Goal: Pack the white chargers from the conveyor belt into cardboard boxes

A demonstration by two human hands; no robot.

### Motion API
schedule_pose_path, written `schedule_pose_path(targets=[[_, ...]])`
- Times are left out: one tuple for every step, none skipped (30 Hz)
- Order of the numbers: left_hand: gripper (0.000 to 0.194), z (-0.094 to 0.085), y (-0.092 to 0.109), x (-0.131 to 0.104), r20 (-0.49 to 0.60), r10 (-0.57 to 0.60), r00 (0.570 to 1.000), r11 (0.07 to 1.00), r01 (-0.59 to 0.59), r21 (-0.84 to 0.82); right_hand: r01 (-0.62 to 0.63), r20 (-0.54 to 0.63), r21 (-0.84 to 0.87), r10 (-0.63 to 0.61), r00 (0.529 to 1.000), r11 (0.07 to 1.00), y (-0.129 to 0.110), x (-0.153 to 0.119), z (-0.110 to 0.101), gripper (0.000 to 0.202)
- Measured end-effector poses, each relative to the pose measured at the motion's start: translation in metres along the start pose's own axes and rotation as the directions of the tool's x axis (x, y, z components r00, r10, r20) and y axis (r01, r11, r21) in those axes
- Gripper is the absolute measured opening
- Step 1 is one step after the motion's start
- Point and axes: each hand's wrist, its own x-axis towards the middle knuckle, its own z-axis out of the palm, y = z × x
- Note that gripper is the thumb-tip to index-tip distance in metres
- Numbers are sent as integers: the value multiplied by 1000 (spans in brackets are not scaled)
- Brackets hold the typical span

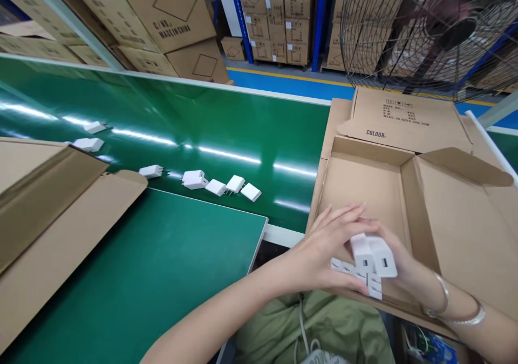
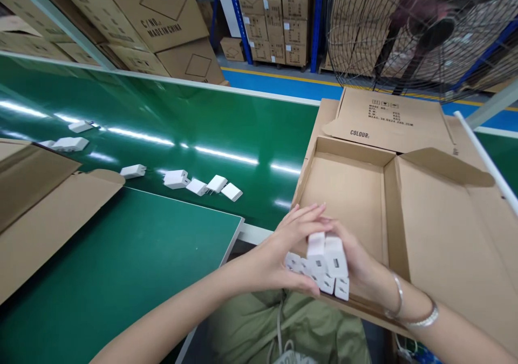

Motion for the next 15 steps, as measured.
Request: schedule_pose_path(targets=[[76, -4, -2, 0, 34, -31, 999, 999, 31, -5, 15, -29, -136, -20, 999, 991, -2, -2, -13, 39], [78, -8, -6, 1, 33, -78, 996, 997, 78, 0, 25, -52, -315, -44, 998, 949, -4, -4, -27, 39], [73, -9, -13, 1, -7, -142, 990, 990, 142, 17, 23, -66, -519, -67, 996, 854, -5, -8, -41, 39], [68, -9, -22, 0, -74, -219, 973, 974, 222, 40, 13, -80, -713, -100, 992, 701, -5, -12, -55, 38], [64, -7, -33, 0, -150, -300, 942, 948, 312, 61, -7, -88, -853, -131, 987, 521, -4, -17, -66, 37], [65, -4, -44, -1, -221, -377, 900, 913, 401, 74, -25, -85, -936, -156, 984, 351, -1, -22, -76, 36], [69, 1, -54, -2, -273, -448, 852, 872, 484, 78, -31, -69, -975, -166, 984, 221, 3, -26, -83, 35], [73, 5, -62, -3, -296, -511, 807, 829, 553, 77, -22, -45, -990, -158, 986, 141, 8, -31, -88, 35], [74, 10, -68, -3, -288, -563, 775, 793, 604, 73, 1, -12, -995, -135, 991, 101, 14, -35, -91, 35], [70, 13, -72, -3, -266, -602, 752, 767, 638, 69, 36, 27, -996, -107, 994, 86, 20, -39, -93, 36], [61, 15, -72, -3, -246, -629, 738, 748, 660, 67, 73, 66, -994, -79, 995, 85, 25, -43, -95, 37], [52, 17, -71, -2, -235, -644, 728, 736, 673, 67, 105, 101, -990, -50, 994, 93, 30, -46, -95, 37], [45, 17, -68, -2, -233, -652, 722, 729, 681, 70, 136, 134, -984, -25, 991, 112, 33, -50, -96, 37], [40, 18, -64, -1, -241, -654, 717, 724, 685, 74, 170, 171, -975, -1, 985, 142, 35, -54, -96, 35], [38, 17, -60, -1, -258, -655, 710, 719, 691, 76, 204, 210, -963, 16, 978, 177, 36, -58, -96, 33]])
